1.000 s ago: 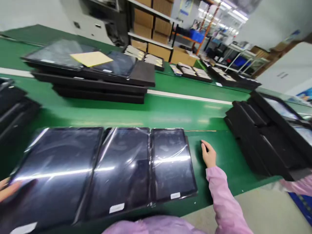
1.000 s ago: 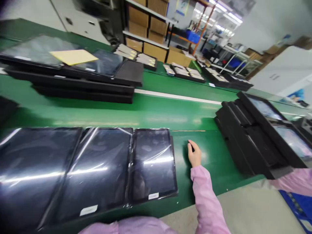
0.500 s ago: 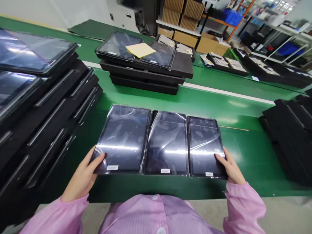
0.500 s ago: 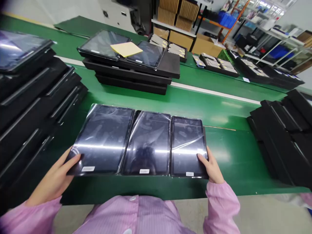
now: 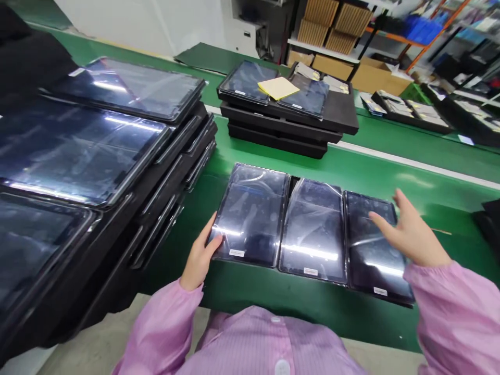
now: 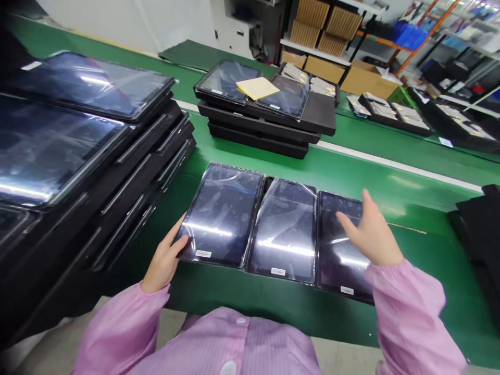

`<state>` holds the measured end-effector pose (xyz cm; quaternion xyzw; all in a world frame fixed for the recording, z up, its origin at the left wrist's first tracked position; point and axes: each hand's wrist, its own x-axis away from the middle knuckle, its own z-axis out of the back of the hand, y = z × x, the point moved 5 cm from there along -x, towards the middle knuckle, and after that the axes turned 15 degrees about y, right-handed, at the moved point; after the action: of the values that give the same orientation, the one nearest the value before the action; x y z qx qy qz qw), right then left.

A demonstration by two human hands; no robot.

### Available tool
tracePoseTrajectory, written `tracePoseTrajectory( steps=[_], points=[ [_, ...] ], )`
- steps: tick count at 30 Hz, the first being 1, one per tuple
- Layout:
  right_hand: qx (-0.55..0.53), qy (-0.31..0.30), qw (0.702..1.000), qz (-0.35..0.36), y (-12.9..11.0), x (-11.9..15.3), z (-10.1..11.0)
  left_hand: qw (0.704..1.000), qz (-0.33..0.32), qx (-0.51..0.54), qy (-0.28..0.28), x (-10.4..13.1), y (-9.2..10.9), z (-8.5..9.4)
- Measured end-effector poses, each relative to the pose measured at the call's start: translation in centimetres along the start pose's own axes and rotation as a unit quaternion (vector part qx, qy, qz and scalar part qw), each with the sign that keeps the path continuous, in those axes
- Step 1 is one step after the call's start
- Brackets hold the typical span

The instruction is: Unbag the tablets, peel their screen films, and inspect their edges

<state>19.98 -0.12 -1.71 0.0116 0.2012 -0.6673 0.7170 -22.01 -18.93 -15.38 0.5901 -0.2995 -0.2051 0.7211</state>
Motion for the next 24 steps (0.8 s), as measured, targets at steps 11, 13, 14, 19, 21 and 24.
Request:
tracePoseTrajectory(
  steps=[11,13,14,19,21,24],
  points=[
    [-0.148,-0.171,0.927,0.298,-27.6,-5.5,-13.6,0.992,-0.084,0.020,-0.089,0.2,-2.8,1.1],
    [-0.177,-0.187,0.916,0.308,-29.4,-5.9,-15.0,0.990,-0.094,0.021,-0.103,0.1,-3.1,1.1],
    [-0.191,-0.193,0.910,0.313,-30.2,-6.0,-15.4,0.989,-0.098,0.020,-0.108,0.1,-3.2,1.1],
    [-0.246,-0.178,0.893,0.332,-31.8,-5.9,-15.0,0.983,-0.124,0.021,-0.134,0.7,-3.1,1.0],
    [-0.262,-0.180,0.880,0.354,-31.3,-5.4,-13.5,0.980,-0.140,0.029,-0.138,1.0,-2.8,0.9],
    [-0.281,-0.240,0.842,0.393,-29.2,-3.3,-9.8,0.978,-0.152,0.023,-0.138,1.2,-2.5,0.8]
  ],
)
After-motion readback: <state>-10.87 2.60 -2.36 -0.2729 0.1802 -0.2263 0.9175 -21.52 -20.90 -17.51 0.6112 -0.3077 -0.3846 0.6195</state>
